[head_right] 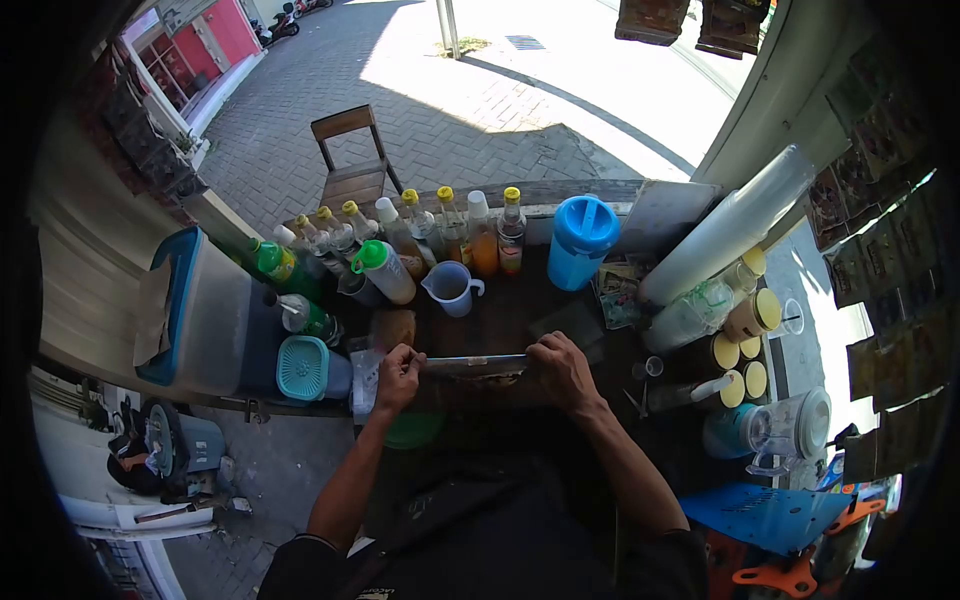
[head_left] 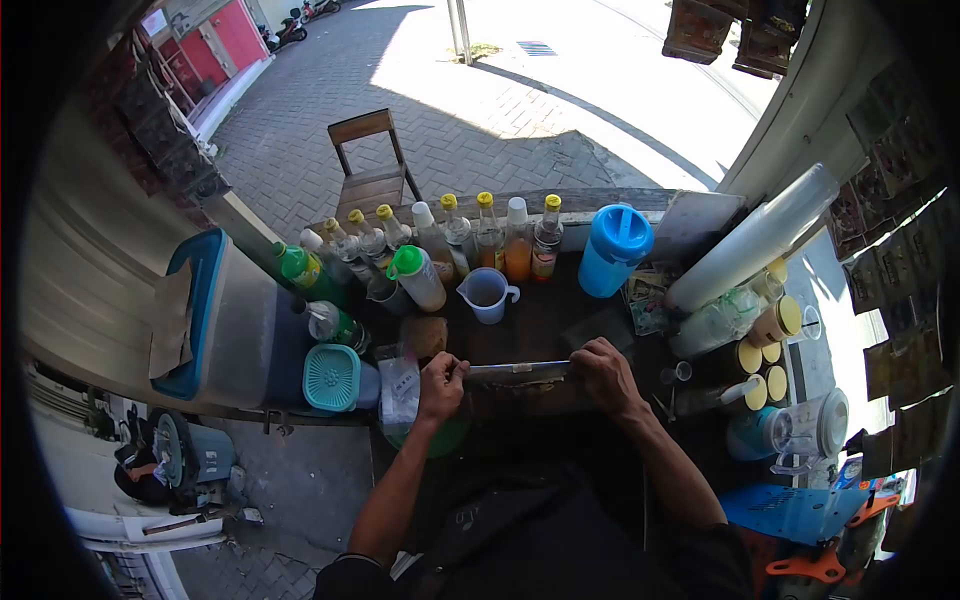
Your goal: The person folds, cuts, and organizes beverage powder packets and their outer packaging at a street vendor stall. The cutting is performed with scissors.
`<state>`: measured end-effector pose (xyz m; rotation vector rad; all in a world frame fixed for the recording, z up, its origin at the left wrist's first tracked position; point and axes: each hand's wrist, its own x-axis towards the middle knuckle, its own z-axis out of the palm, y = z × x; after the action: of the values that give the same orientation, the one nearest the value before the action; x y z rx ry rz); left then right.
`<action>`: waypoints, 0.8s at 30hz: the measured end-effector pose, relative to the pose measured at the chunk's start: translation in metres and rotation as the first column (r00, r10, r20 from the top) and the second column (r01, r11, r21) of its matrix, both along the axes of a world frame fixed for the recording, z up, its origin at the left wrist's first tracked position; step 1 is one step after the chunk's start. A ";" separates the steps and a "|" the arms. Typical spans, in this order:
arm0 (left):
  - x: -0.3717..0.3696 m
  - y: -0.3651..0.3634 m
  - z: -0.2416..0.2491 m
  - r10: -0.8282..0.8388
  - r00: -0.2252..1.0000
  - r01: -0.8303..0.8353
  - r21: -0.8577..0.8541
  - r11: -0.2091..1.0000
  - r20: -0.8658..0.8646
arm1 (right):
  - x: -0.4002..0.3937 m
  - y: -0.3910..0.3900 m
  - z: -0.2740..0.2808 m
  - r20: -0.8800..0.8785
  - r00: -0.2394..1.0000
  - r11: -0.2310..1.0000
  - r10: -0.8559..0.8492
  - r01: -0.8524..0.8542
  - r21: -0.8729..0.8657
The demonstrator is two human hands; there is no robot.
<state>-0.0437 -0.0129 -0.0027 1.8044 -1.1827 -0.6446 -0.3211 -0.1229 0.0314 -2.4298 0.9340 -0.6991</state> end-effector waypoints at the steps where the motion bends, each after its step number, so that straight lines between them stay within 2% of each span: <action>1: 0.002 0.001 0.001 -0.002 1.000 0.002 0.007 1.000 -0.003 | 0.001 0.001 0.001 -0.003 1.000 1.000 -0.002 0.002 0.007; 4: 0.005 -0.001 0.001 -0.056 0.994 0.054 -0.023 0.998 -0.093 | 0.000 0.000 0.011 -0.014 1.000 1.000 -0.007 0.007 0.024; 7: 0.010 -0.002 0.006 -0.057 0.989 0.050 -0.056 0.997 -0.138 | -0.004 -0.002 0.016 0.076 0.995 0.997 -0.064 0.061 0.044; 9: 0.012 -0.002 0.013 -0.036 0.976 0.045 0.040 0.998 -0.215 | -0.007 -0.005 0.015 0.052 0.997 0.995 -0.050 0.046 0.085; 10: 0.013 -0.003 0.011 -0.039 0.975 0.044 0.017 0.999 -0.220 | -0.007 -0.006 0.012 0.055 0.997 0.995 -0.051 0.046 0.083; 12: 0.011 -0.009 0.006 -0.051 0.977 0.042 -0.050 0.998 -0.207 | -0.005 -0.009 0.001 0.148 0.983 0.958 -0.109 0.065 0.279; 13: 0.012 -0.012 0.003 -0.060 0.979 0.038 -0.114 0.993 -0.197 | -0.003 -0.009 -0.003 0.153 0.982 0.959 -0.108 0.063 0.276; 15: 0.015 -0.017 -0.012 -0.047 0.978 0.023 -0.120 0.993 -0.202 | 0.004 -0.010 -0.011 0.189 0.965 0.921 -0.183 0.102 0.375; 16: 0.017 -0.018 -0.018 -0.036 0.977 0.010 -0.120 0.993 -0.212 | 0.006 -0.011 -0.017 0.196 0.964 0.923 -0.180 0.097 0.372; 17: 0.020 -0.019 -0.023 -0.031 0.978 0.005 -0.124 0.992 -0.208 | 0.008 -0.014 -0.024 0.224 0.952 0.904 -0.207 0.098 0.415; 19: 0.015 -0.022 -0.017 0.025 0.987 -0.029 -0.022 0.999 -0.158 | 0.014 -0.019 -0.032 0.253 0.940 0.886 -0.227 0.091 0.455; 21: 0.014 -0.029 -0.015 0.068 0.991 -0.074 -0.044 0.996 -0.118 | 0.021 -0.024 -0.036 0.254 0.922 0.901 -0.291 0.175 0.398; 23: 0.018 -0.040 -0.018 0.095 0.995 -0.086 -0.202 0.976 0.036 | 0.032 -0.032 -0.036 0.277 0.912 0.892 -0.304 0.171 0.418; 24: 0.021 -0.044 -0.022 0.096 0.995 -0.087 -0.205 0.975 0.035 | 0.037 -0.036 -0.036 0.297 0.899 0.881 -0.323 0.171 0.441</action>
<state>-0.0225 -0.0573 -0.0243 1.6962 -1.1449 -0.4160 -0.2843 -0.1587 -0.0042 -1.7562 1.1209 -0.9055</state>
